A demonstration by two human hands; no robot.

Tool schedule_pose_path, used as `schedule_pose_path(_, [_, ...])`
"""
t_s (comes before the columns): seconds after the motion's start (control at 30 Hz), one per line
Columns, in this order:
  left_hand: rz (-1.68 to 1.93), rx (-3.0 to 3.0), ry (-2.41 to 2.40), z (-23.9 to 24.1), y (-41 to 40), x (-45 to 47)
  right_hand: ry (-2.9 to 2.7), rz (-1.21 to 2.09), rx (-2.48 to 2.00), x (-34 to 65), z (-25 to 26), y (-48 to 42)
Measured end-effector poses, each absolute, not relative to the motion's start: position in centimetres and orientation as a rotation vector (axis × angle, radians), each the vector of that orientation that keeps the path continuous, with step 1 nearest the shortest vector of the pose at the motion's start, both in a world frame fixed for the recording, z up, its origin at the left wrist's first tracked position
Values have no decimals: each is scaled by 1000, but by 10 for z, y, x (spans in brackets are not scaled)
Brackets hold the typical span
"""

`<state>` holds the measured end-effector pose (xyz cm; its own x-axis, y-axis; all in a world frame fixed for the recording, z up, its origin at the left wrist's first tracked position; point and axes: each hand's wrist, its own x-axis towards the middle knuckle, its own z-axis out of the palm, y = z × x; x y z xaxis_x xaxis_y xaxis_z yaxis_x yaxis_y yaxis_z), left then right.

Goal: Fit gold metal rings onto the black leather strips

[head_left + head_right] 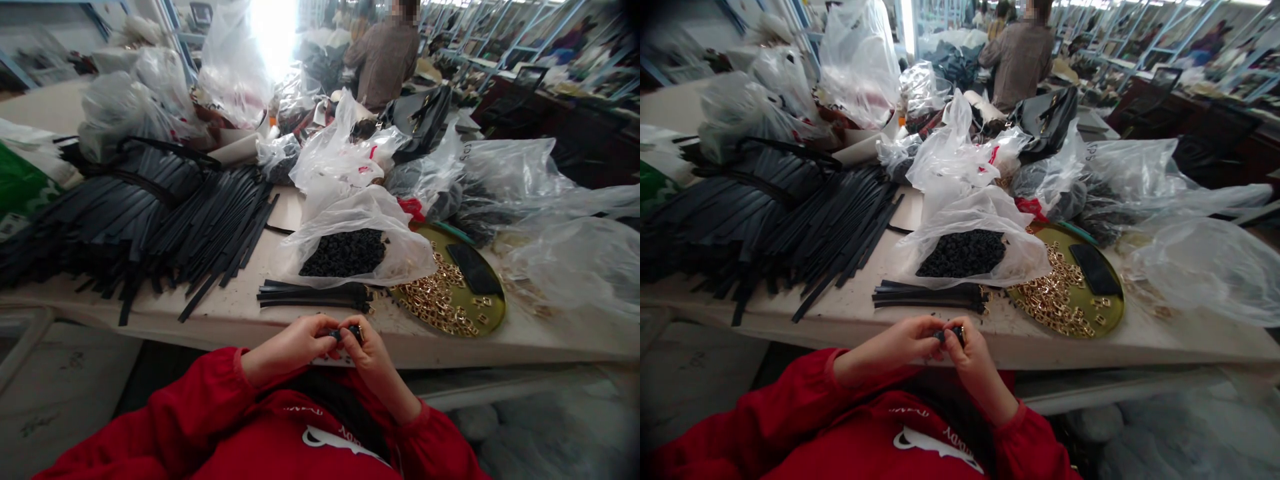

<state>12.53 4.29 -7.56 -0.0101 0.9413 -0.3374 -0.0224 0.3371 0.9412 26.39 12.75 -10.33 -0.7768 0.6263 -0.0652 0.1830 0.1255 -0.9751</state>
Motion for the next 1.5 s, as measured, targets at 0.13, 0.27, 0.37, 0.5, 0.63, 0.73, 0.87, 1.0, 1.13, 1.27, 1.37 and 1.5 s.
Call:
schedule_pose_path(0.13, [918,887,1359,-81,42,118,-2024,1668,-846,266,-111,128])
schedule_pose_path(0.27, [904,750,1348,-87,41,115,-2069,1611,-863,267,-118,125])
schedule_pose_path(0.37, [961,636,1351,-88,41,119,-2173,1553,-799,269,-116,125])
schedule_pose_path(0.5, [988,631,1398,-84,41,128,-2289,1389,-725,272,-109,126])
schedule_pose_path(0.63, [943,675,1409,-77,39,133,-2228,1437,-730,274,-104,122])
schedule_pose_path(0.73, [814,826,1459,-70,34,131,-2162,1480,-738,275,-104,115])
schedule_pose_path(0.87, [684,1087,1655,-64,27,130,-2142,1428,-766,278,-108,105])
schedule_pose_path(1.0, [609,1162,1666,-62,24,135,-2104,1411,-754,280,-110,98])
schedule_pose_path(1.13, [596,1292,1666,-60,27,137,-2053,1443,-765,281,-109,96])
schedule_pose_path(1.27, [502,1439,1723,-58,34,130,-2034,1410,-834,277,-114,99])
schedule_pose_path(1.37, [490,1547,1909,-62,46,124,-2044,1394,-916,269,-121,108])
schedule_pose_path(1.5, [434,1717,2036,-77,75,119,-2134,1204,-960,259,-130,137])
